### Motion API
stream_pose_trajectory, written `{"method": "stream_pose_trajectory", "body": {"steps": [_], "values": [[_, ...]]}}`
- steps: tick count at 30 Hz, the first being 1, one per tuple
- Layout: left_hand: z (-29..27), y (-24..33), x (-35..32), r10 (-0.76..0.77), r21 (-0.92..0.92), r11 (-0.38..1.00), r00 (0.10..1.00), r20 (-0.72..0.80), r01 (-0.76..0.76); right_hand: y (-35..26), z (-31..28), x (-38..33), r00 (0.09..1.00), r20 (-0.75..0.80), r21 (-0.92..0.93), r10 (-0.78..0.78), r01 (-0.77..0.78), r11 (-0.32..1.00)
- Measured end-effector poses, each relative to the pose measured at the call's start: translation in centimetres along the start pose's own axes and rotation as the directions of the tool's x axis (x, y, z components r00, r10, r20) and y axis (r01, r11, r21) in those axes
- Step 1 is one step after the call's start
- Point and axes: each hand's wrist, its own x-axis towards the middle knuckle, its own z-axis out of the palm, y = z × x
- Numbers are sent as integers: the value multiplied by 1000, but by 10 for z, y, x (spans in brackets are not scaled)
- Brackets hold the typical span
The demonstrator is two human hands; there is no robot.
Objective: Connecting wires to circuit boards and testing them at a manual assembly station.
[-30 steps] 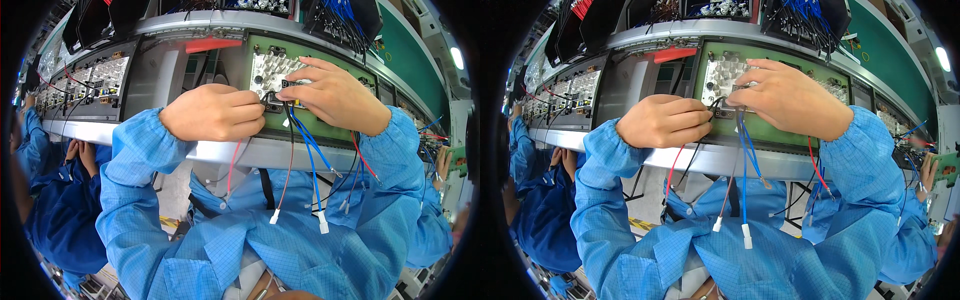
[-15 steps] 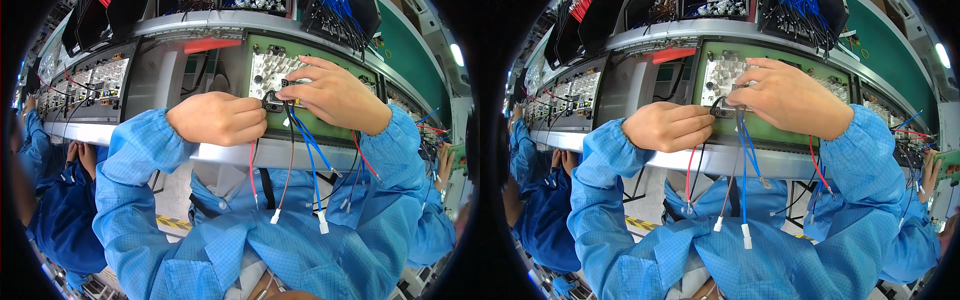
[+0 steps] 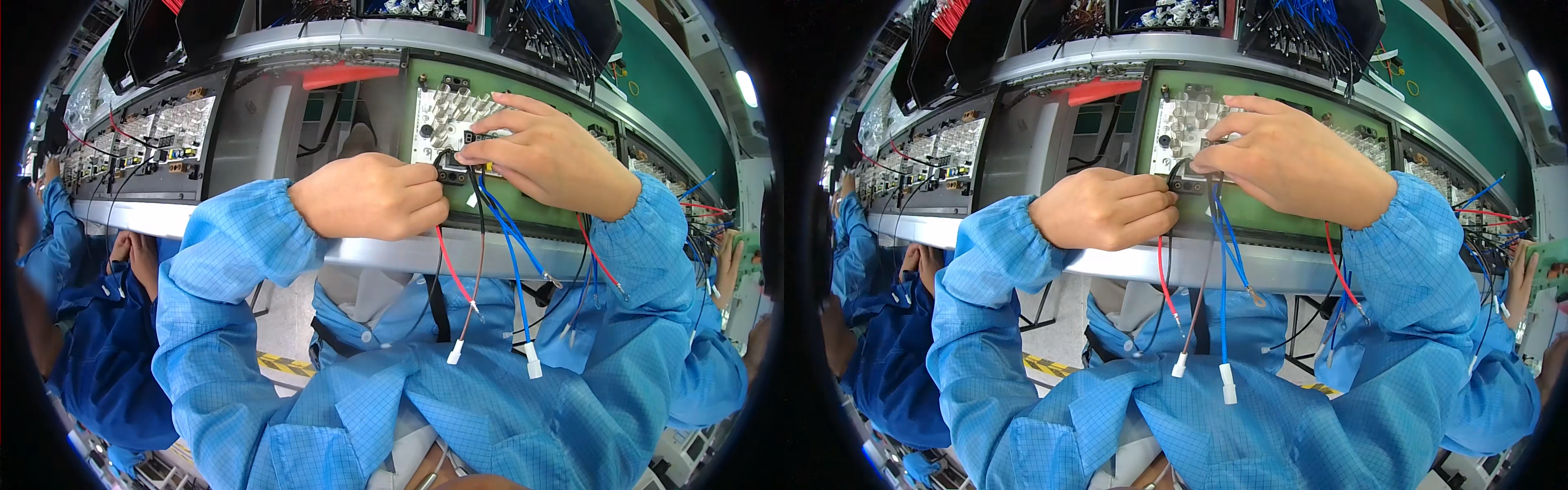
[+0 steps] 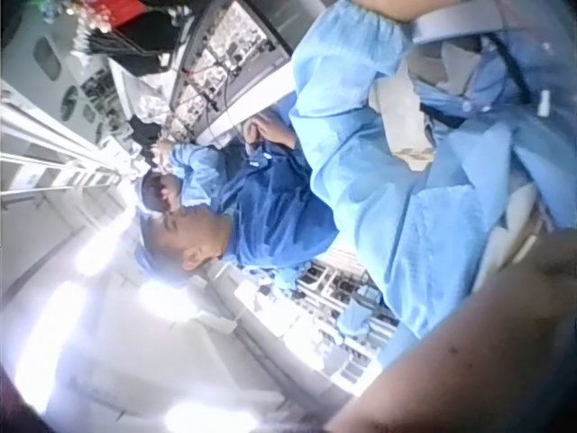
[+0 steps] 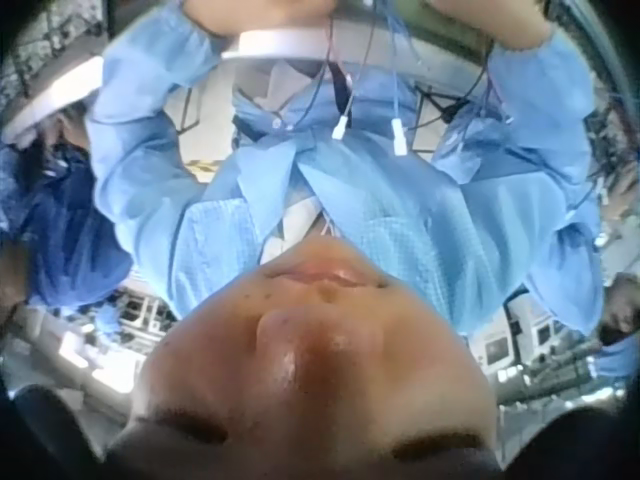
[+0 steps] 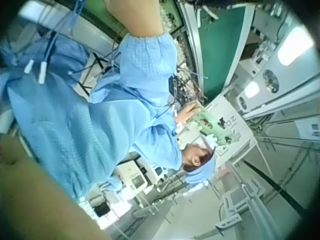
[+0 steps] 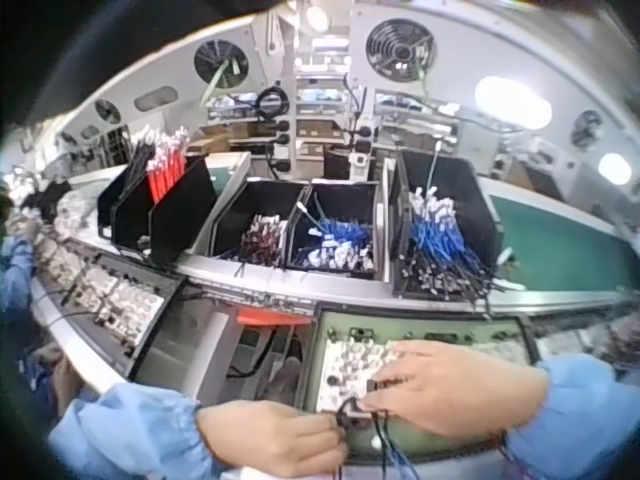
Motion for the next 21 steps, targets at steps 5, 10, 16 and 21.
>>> {"method": "stream_pose_trajectory", "body": {"steps": [5,10,16,21], "values": [[7,1,-1,-2,78,997,988,-156,14,-1,1,5,1000,-1,-12,0,0,1000],[-3,-4,-4,-12,11,1000,1000,15,12,-4,0,8,1000,13,-10,12,-12,1000],[-6,-8,-12,9,7,1000,994,-113,-9,-4,0,8,999,23,7,22,-22,1000],[-14,-14,-21,-88,-299,953,990,-110,52,4,-29,-5,991,-105,-3,80,-81,997]]}}
